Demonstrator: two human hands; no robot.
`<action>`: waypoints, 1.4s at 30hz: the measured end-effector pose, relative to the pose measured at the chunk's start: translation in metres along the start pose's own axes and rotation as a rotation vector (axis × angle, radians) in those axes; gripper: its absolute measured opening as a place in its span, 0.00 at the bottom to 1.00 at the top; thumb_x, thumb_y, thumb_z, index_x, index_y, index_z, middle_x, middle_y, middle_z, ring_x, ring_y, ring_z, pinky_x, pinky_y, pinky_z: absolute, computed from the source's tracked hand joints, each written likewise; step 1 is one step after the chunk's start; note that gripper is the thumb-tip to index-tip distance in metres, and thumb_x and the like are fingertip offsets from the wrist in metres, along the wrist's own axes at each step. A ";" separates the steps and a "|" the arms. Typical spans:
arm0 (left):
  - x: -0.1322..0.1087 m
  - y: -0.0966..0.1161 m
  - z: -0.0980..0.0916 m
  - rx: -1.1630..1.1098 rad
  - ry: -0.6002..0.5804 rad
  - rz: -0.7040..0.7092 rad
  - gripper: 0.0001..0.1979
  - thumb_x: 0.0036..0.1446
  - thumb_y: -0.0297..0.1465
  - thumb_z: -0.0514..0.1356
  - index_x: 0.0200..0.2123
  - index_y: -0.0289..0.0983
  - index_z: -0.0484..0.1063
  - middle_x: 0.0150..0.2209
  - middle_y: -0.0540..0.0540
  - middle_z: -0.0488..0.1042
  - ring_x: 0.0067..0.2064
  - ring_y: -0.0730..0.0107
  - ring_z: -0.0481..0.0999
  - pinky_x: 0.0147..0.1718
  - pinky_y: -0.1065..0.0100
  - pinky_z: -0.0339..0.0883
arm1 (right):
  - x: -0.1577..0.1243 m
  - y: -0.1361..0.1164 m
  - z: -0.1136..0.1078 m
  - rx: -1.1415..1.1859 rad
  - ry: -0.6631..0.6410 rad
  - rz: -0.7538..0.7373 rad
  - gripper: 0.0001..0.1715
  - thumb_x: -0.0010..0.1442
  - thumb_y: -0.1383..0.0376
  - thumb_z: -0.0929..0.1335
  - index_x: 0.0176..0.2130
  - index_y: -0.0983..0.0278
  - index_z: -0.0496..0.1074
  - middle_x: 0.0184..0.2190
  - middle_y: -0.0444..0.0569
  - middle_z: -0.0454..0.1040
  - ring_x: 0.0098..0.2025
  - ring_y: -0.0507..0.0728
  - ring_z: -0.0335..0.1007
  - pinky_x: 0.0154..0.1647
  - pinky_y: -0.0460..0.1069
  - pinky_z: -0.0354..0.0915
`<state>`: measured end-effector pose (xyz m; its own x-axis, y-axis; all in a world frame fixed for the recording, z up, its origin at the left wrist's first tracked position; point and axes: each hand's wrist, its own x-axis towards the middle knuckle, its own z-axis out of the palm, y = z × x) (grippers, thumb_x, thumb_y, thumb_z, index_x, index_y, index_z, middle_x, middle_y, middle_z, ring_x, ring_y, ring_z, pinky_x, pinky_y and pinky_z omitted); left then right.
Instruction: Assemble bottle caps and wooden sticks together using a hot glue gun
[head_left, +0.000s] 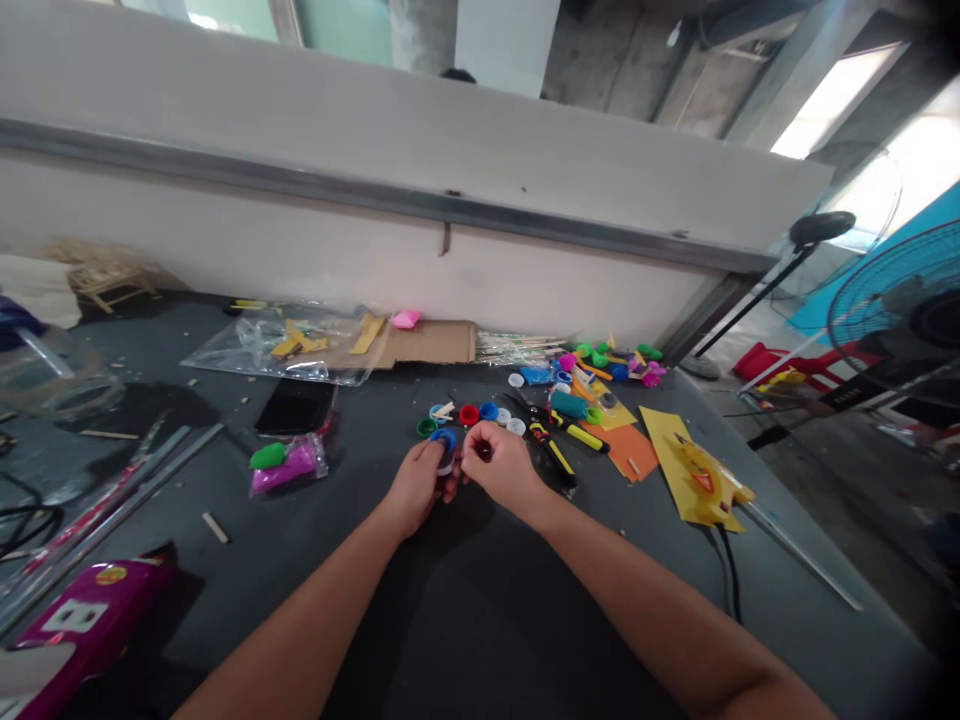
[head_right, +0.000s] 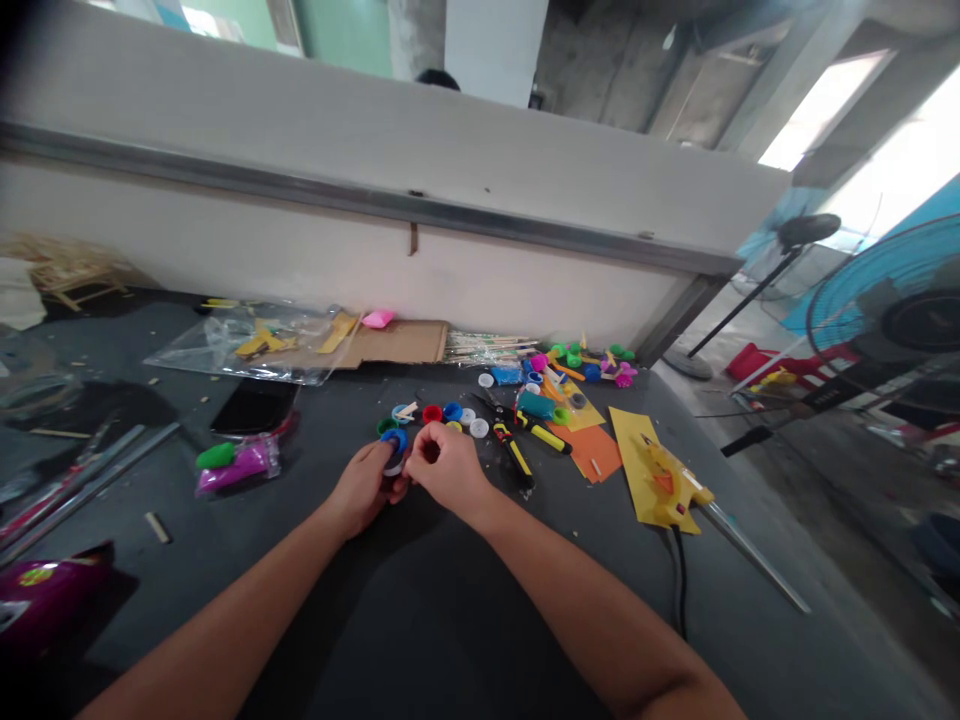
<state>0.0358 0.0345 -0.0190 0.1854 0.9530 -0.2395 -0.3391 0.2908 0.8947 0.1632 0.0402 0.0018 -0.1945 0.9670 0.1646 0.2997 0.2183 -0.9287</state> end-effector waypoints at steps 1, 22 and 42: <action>-0.001 0.002 0.000 -0.034 -0.008 -0.004 0.12 0.50 0.39 0.55 0.24 0.36 0.62 0.16 0.54 0.62 0.15 0.78 0.60 0.12 0.76 0.51 | 0.000 0.000 0.001 0.018 -0.008 -0.004 0.04 0.46 0.70 0.63 0.24 0.61 0.61 0.19 0.40 0.67 0.21 0.50 0.66 0.22 0.44 0.63; 0.003 -0.008 -0.001 0.126 0.018 0.051 0.11 0.53 0.37 0.51 0.24 0.37 0.61 0.17 0.53 0.64 0.15 0.78 0.60 0.11 0.75 0.54 | 0.004 0.000 -0.010 -0.135 0.034 -0.039 0.04 0.49 0.65 0.65 0.27 0.64 0.70 0.23 0.43 0.70 0.26 0.50 0.65 0.29 0.44 0.62; 0.004 -0.009 -0.001 0.192 0.010 0.056 0.11 0.53 0.38 0.51 0.26 0.37 0.61 0.18 0.53 0.64 0.15 0.77 0.61 0.11 0.75 0.56 | 0.009 0.008 -0.008 0.109 -0.076 0.120 0.00 0.46 0.69 0.64 0.25 0.64 0.65 0.18 0.38 0.64 0.15 0.46 0.58 0.16 0.41 0.54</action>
<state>0.0390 0.0360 -0.0278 0.1617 0.9684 -0.1898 -0.1665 0.2164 0.9620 0.1710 0.0521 -0.0019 -0.2345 0.9717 0.0286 0.2229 0.0824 -0.9714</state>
